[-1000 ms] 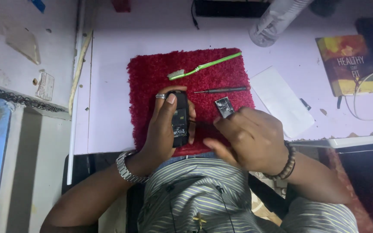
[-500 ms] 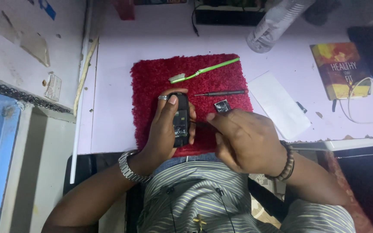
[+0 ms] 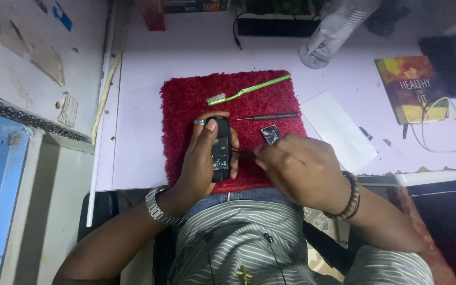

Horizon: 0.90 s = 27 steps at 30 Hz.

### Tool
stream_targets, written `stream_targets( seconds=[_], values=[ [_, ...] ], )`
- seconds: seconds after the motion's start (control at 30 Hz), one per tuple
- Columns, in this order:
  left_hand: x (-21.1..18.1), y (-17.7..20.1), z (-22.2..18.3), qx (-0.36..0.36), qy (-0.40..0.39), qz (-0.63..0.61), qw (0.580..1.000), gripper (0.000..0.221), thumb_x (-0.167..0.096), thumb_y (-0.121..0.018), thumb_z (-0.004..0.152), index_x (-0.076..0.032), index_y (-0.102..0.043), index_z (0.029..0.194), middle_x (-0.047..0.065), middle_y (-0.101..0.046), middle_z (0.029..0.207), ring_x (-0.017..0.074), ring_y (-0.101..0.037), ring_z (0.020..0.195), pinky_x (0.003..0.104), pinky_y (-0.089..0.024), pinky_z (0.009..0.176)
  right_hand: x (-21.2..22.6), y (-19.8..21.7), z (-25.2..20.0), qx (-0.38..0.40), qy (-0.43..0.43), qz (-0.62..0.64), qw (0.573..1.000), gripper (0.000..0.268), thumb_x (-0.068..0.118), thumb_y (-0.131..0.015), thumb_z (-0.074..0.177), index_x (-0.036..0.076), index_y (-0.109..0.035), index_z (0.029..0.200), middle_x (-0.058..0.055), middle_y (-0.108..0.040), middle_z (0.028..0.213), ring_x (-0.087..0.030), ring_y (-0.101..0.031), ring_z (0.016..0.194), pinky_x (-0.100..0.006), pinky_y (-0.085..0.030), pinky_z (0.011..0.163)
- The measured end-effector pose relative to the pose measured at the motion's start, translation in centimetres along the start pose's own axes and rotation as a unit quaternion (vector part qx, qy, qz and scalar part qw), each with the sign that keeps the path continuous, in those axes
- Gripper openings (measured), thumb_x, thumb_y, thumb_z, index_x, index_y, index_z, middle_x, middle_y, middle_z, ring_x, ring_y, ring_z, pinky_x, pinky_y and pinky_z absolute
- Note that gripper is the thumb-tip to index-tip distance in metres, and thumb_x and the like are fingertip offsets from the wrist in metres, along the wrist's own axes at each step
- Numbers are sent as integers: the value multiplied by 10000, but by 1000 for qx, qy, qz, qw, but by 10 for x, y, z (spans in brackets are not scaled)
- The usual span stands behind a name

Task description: Disassembling a mobile phone to access internal components using a screwdriver and prying tools

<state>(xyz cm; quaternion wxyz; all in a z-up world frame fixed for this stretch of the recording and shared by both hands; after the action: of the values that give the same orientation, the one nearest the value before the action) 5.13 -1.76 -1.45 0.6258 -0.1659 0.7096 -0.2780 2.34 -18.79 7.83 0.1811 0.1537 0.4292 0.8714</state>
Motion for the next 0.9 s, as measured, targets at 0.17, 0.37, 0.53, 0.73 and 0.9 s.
stream_targets(
  seconds=[0.17, 0.37, 0.53, 0.73, 0.9],
  values=[
    [1, 1, 1, -5, -13, 2, 1000, 436, -417, -468, 1100, -82, -473, 1378, 143, -638, 887, 223, -593, 518, 360, -510, 385, 3, 2, 2, -4, -5, -31, 1000, 196, 199, -601, 1045, 40, -581, 1158, -98, -627, 873, -244, -621, 689, -362, -508, 562],
    [3, 0, 2, -21, -16, -26, 999, 433, -405, -496, 1093, -77, -474, 1375, 145, -614, 878, 215, -563, 510, 354, -483, 377, -4, 3, -1, 46, -30, 33, 998, 219, 98, -645, 977, 36, -620, 1186, -98, -667, 945, -265, -645, 753, -376, -538, 607],
    [5, 3, 1, -7, -21, -61, 998, 417, -398, -507, 1100, -76, -496, 1364, 146, -622, 879, 216, -561, 500, 356, -483, 383, -9, 0, -11, 120, -109, -126, 979, 470, 549, -590, 1091, 148, -804, 969, -23, -656, 653, -230, -626, 550, -352, -453, 521],
    [9, 4, 3, 12, 0, -100, 995, 578, -566, -499, 1055, -84, -502, 1375, 130, -624, 884, 201, -565, 541, 353, -486, 391, -15, -2, -20, 81, -122, -10, 989, 293, 199, -609, 911, 29, -746, 1106, -124, -745, 997, -256, -686, 739, -343, -540, 572],
    [3, 2, 2, 21, 0, -90, 996, 620, -593, -484, 1048, -79, -507, 1392, 124, -618, 894, 183, -546, 547, 337, -466, 408, -20, -4, -26, 107, -156, 61, 980, 342, 102, -628, 870, -20, -672, 1187, -207, -719, 1152, -358, -729, 933, -411, -603, 737]
  ],
)
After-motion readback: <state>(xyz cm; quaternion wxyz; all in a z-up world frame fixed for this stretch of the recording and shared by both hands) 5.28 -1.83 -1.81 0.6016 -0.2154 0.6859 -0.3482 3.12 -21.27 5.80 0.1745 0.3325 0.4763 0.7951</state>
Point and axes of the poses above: each hand's wrist, its own z-axis towards the middle knuckle, its own y-axis out of the back of the hand, x = y × z, the point moved 5 cm from there along z, towards the middle knuckle
